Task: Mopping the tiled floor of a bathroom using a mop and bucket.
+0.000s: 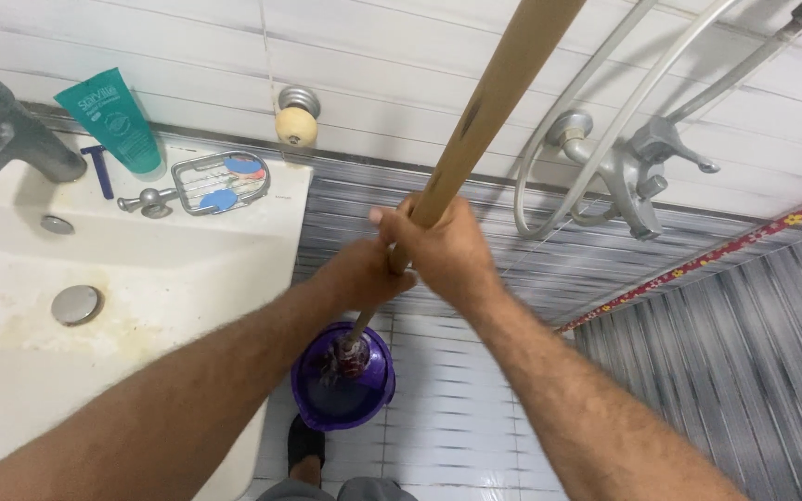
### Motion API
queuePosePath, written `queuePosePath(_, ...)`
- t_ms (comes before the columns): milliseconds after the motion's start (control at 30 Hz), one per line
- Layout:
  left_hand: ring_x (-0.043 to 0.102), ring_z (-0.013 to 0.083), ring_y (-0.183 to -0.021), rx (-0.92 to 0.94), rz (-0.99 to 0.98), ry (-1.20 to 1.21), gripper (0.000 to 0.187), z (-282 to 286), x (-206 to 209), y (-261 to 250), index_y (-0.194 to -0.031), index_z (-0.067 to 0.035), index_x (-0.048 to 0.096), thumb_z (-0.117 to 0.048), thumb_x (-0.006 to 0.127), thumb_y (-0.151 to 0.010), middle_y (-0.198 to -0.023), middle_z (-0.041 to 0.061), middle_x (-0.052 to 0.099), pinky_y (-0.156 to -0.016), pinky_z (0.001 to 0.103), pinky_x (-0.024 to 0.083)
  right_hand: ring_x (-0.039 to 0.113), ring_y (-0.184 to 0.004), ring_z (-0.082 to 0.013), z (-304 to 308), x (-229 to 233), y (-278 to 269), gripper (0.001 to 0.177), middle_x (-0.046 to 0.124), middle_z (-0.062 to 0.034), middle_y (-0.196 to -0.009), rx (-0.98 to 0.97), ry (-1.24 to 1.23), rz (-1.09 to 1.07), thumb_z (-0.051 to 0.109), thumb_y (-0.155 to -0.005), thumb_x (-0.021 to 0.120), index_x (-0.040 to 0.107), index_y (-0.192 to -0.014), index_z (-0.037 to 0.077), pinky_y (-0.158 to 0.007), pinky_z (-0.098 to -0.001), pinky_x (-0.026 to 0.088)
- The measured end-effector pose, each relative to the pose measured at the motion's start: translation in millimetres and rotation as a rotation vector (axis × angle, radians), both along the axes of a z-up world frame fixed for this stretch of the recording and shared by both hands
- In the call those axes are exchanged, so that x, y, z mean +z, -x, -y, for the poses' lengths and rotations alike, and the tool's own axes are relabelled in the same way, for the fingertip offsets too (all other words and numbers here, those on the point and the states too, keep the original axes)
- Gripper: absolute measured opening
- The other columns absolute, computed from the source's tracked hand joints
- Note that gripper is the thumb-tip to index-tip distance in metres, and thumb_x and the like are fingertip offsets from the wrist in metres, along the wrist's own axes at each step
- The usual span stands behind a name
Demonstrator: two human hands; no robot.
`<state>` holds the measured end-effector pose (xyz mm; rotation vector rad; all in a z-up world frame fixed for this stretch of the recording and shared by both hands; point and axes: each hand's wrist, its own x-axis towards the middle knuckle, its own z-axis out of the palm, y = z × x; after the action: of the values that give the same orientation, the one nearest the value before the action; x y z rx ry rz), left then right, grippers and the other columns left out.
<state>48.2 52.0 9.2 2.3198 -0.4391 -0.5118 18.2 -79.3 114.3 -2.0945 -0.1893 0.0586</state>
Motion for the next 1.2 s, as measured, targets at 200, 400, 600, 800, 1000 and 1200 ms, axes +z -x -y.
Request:
queuePosePath(200, 0.075, 0.0301, -0.083, -0.009, 0.074, 0.031, 0.023, 6, -29, -7, -0.111, -0.004, 0.064, -0.021, 0.058, -0.096, -0.087, 0.016, 0.076, -0.073, 0.043, 0.061, 0.056, -0.047, -0.0102, 1, -27, -8, 0.038, 0.06, -0.0048, -0.055, 0.085, -0.155, -0.028, 0.024, -0.095, 0.073, 0.061, -0.065, 0.005, -0.039, -0.0274, 0.046)
queuePosePath(400, 0.074, 0.0284, -0.08, -0.036, 0.06, -0.006, 0.023, 12, -34, -10, -0.111, -0.003, 0.06, -0.022, 0.06, -0.097, -0.085, 0.015, 0.075, -0.07, 0.042, 0.059, 0.057, -0.049, -0.0092, 10, -43, -16, 0.034, 0.062, -0.0032, -0.056, 0.111, -0.254, -0.058, 0.02, -0.096, 0.071, 0.062, -0.066, 0.005, -0.041, -0.0265, 0.048)
queuePosePath(600, 0.075, 0.0212, -0.082, -0.055, 0.03, -0.007, 0.019, 12, -24, -8, -0.111, -0.006, 0.06, -0.022, 0.058, -0.1, -0.086, 0.01, 0.074, -0.072, 0.035, 0.063, 0.056, -0.046, -0.0079, 10, -53, -21, 0.032, 0.059, -0.0022, -0.054, 0.181, -0.228, -0.007, 0.019, -0.097, 0.069, 0.064, -0.069, 0.005, -0.039, -0.0246, 0.047)
queuePosePath(800, 0.075, 0.0199, -0.088, -0.021, 0.001, 0.092, 0.021, 9, -24, -9, -0.113, -0.007, 0.062, -0.023, 0.062, -0.1, -0.091, 0.009, 0.075, -0.077, 0.035, 0.063, 0.056, -0.047, -0.0074, 8, -55, -27, 0.033, 0.059, -0.0018, -0.054, 0.175, -0.219, -0.038, 0.02, -0.098, 0.069, 0.063, -0.069, 0.005, -0.04, -0.0237, 0.048)
queuePosePath(1000, 0.073, 0.0222, -0.098, -0.013, 0.049, 0.095, 0.025, 4, -38, -10, -0.12, -0.011, 0.061, -0.025, 0.063, -0.099, -0.101, 0.008, 0.075, -0.083, 0.037, 0.06, 0.058, -0.052, -0.0076, -1, -59, -27, 0.032, 0.061, -0.0013, -0.057, 0.16, -0.221, -0.071, 0.023, -0.097, 0.07, 0.063, -0.07, 0.007, -0.045, -0.0247, 0.05)
queuePosePath(1200, 0.074, 0.0239, -0.094, -0.006, 0.153, 0.305, 0.029, 2, -37, -2, -0.122, -0.009, 0.058, -0.02, 0.065, -0.096, -0.099, 0.008, 0.075, -0.08, 0.039, 0.06, 0.051, -0.05, -0.0098, 0, -75, -20, 0.035, 0.055, -0.0019, -0.057, 0.128, -0.188, -0.111, 0.025, -0.097, 0.073, 0.06, -0.07, 0.006, -0.043, -0.0269, 0.043)
